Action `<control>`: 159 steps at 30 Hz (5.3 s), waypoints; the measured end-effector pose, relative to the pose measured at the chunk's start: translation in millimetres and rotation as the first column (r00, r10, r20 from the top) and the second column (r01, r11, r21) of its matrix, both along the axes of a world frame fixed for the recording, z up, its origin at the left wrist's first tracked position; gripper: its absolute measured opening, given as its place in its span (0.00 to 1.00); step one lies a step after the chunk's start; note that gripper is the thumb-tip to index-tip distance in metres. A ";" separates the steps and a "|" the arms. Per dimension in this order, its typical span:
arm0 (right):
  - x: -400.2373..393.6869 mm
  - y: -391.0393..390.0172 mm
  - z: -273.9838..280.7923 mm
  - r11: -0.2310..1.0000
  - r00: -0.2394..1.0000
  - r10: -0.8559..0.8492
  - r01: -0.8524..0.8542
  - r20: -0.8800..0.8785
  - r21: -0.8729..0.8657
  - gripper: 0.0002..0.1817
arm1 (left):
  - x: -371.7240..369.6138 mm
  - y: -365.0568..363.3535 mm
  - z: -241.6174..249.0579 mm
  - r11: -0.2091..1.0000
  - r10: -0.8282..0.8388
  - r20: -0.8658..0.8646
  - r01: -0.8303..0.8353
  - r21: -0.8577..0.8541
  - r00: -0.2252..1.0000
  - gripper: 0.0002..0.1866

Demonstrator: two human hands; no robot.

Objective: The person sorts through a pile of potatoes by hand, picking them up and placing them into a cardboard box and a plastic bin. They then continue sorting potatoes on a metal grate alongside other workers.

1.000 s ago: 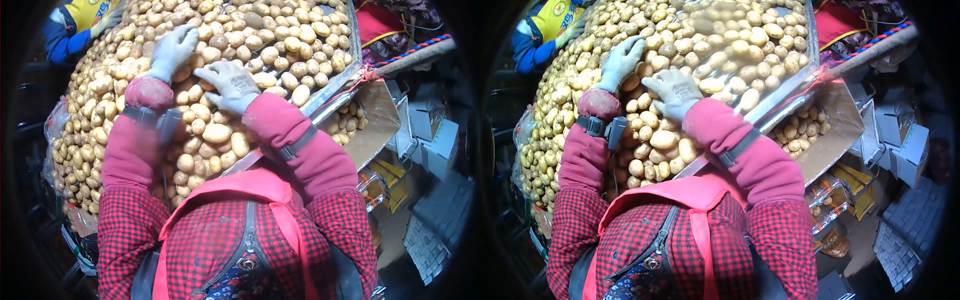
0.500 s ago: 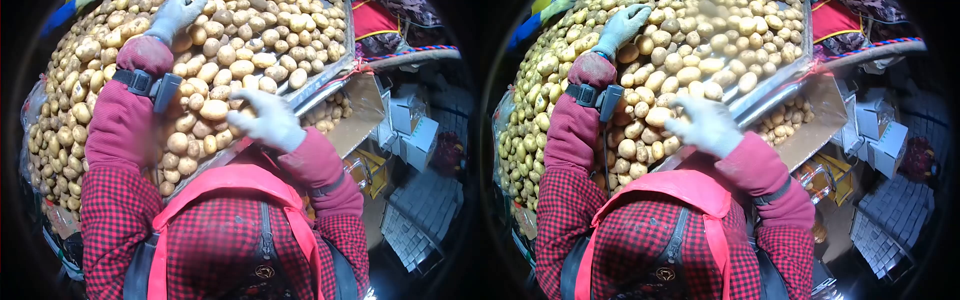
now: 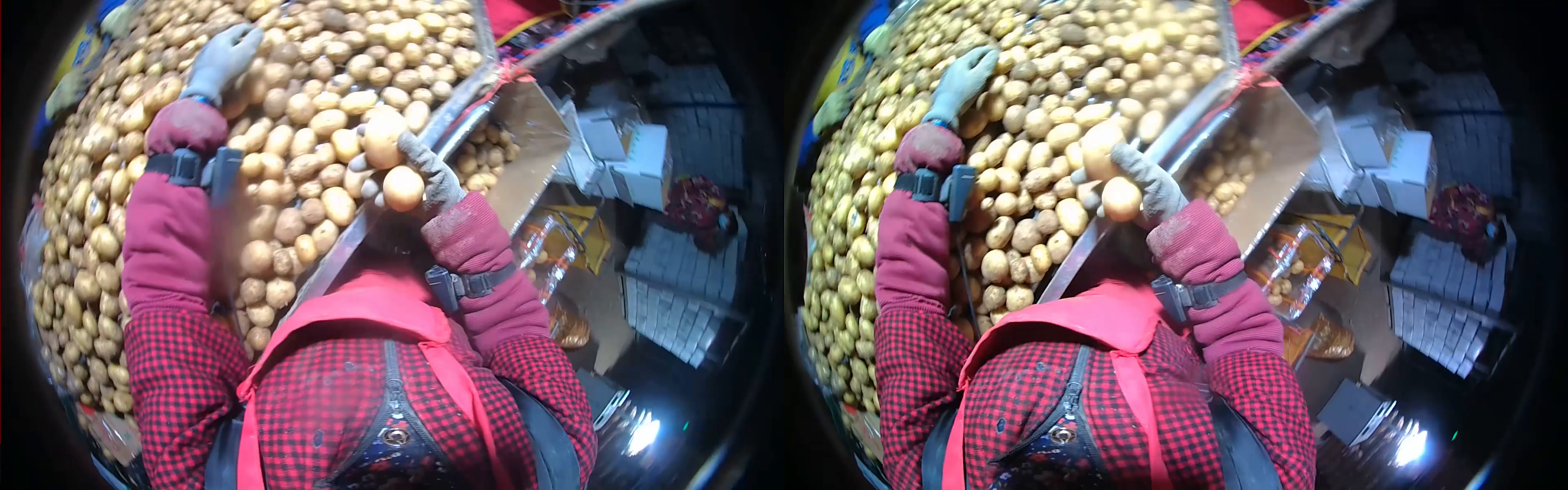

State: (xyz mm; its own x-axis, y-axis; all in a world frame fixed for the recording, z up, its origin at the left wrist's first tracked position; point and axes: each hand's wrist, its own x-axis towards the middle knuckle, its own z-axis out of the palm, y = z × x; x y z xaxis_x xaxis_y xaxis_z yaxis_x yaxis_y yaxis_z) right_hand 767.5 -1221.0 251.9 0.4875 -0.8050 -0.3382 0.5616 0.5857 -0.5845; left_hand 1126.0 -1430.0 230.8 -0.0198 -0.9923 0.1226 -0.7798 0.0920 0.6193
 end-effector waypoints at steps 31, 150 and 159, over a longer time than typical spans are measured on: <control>-206.6 57.7 -66.1 0.757 0.672 -0.542 0.651 -0.504 0.053 0.18 | 16.9 -15.3 -22.4 0.982 -0.069 -0.131 0.090 0.165 0.989 0.22; 6.4 -136.5 -46.1 0.306 0.262 -0.637 -0.777 -0.725 -0.550 0.41 | -149.4 25.5 7.1 0.935 -0.346 0.431 0.343 0.088 0.834 0.28; -0.5 -144.3 -48.4 0.342 0.257 -0.631 -0.754 -0.732 -0.560 0.39 | -87.5 168.1 83.0 0.978 -0.119 0.489 0.186 -0.092 0.864 0.41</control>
State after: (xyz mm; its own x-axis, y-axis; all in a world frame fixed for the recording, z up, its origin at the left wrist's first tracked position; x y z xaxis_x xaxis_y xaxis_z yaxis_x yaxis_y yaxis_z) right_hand 767.0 -1365.2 203.5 0.5280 -0.8187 0.2258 -0.6505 -0.5608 -0.5122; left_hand 1038.5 -1261.9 313.8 -0.2592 -0.9475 0.1874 -0.9462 0.2880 0.1474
